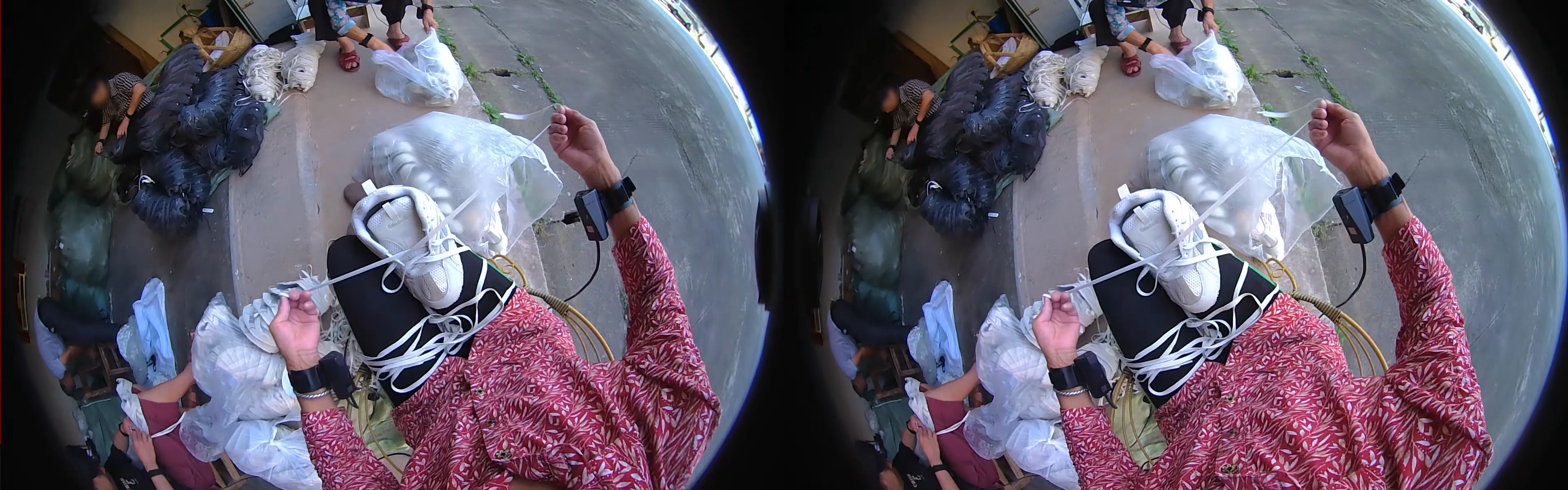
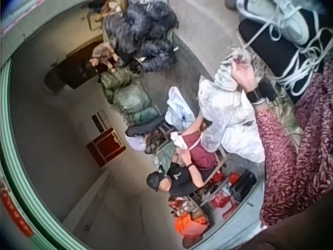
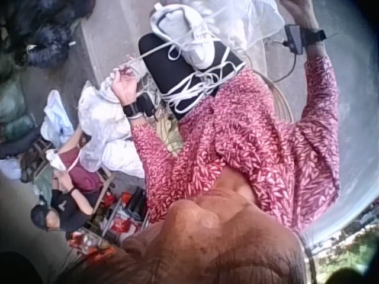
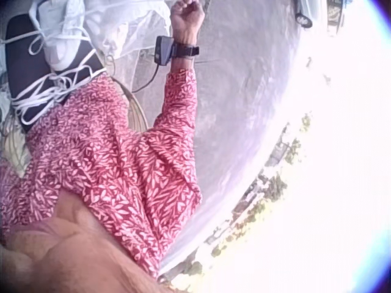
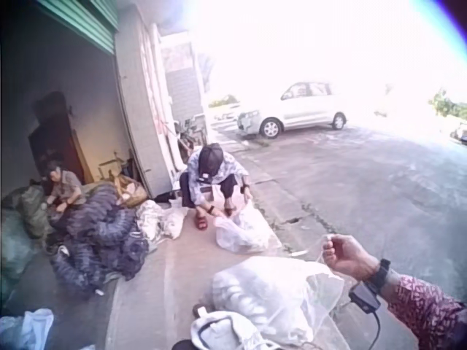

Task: Insert laces into a white athletic shoe upper.

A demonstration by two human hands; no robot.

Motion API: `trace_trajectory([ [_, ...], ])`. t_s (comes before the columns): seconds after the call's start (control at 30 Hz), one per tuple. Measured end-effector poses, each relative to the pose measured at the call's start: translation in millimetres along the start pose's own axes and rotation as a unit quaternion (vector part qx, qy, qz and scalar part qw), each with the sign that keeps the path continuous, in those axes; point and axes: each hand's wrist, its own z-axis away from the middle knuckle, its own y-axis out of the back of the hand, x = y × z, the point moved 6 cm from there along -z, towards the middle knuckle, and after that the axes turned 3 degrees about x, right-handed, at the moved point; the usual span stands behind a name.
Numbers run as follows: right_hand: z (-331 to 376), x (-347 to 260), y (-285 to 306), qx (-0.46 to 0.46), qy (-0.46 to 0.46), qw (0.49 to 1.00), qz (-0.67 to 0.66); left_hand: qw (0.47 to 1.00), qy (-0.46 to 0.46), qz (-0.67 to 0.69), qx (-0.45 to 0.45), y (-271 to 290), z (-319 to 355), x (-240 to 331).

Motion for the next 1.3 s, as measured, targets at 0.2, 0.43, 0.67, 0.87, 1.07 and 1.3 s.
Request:
trace_trajectory([
  [0.2, 5, 37, -9, 0.0, -0.012, 0.987, 0.163, 0.946, -0.169, 0.051, 0.272, 150, 18, 129],
  [0.43, 11, 144, -104, -0.139, 0.052, 0.877, 0.456, 0.902, -0.283, -0.125, 0.301, 104, 42, 140],
  [0.67, 4, 206, -149, -0.172, 0.149, 0.779, 0.584, 0.787, -0.218, -0.565, -0.116, -135, 10, -39],
  [0.87, -28, 216, -149, -0.177, 0.158, 0.763, 0.602, 0.645, -0.265, -0.697, -0.166, -170, -22, -65],
  [1.07, -48, 223, -148, -0.174, 0.117, 0.782, 0.587, 0.674, -0.24, -0.688, -0.125, -165, -38, -66],
  [1.3, -45, 212, -163, -0.134, 0.159, 0.771, 0.602, 0.695, -0.218, -0.68, -0.088, -181, -42, -57],
])
